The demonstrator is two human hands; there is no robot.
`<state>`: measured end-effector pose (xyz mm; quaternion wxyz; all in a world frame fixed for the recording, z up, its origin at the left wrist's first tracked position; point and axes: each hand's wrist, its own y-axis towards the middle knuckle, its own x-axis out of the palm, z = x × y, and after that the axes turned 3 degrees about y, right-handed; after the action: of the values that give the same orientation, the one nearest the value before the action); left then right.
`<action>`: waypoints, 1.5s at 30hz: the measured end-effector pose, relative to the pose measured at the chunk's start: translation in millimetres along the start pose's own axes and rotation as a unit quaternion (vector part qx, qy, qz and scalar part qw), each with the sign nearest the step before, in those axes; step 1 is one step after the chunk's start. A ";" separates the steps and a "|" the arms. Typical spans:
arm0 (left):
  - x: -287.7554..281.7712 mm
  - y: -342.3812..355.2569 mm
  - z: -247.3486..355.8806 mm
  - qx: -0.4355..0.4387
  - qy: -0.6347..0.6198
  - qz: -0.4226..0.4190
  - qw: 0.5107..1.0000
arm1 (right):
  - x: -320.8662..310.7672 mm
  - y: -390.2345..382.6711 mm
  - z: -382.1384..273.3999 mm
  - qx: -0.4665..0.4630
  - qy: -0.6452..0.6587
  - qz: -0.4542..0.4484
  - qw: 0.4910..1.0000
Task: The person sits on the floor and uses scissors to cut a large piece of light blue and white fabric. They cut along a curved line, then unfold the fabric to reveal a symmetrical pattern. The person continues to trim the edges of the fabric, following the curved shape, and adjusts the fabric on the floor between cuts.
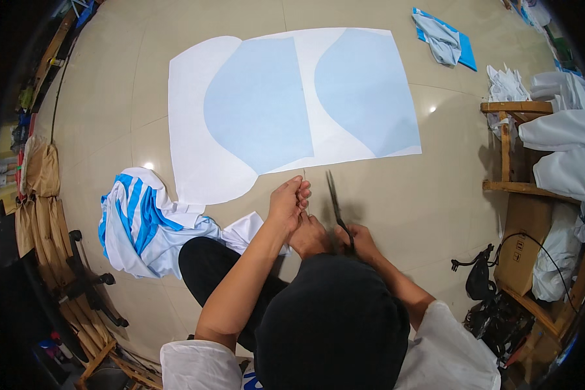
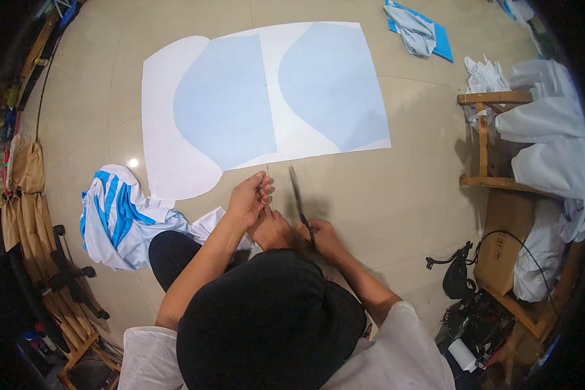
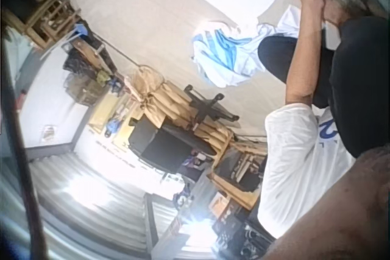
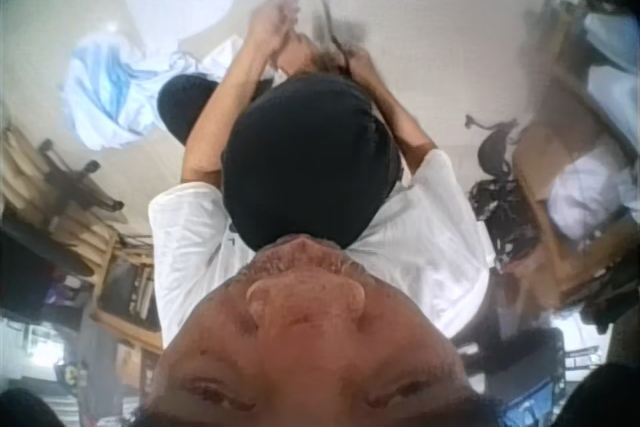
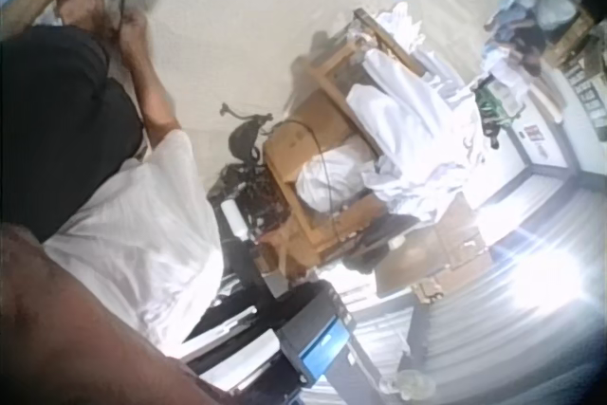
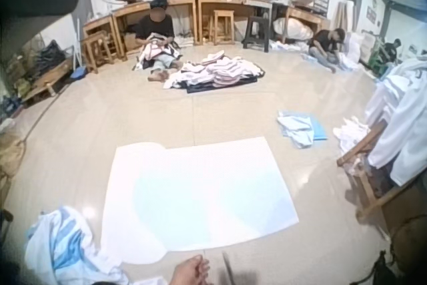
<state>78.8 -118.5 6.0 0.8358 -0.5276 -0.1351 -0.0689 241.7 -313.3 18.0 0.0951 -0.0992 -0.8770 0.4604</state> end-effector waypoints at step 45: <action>36.7 21.2 1.3 0.050 0.042 0.050 0.997 | 53.2 38.5 -49.9 -0.053 0.035 0.077 0.995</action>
<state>119.1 -107.1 -0.8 0.8686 -0.4877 -0.0767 -0.0426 206.7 -238.7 17.9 0.0842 -0.1873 -0.8861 0.4156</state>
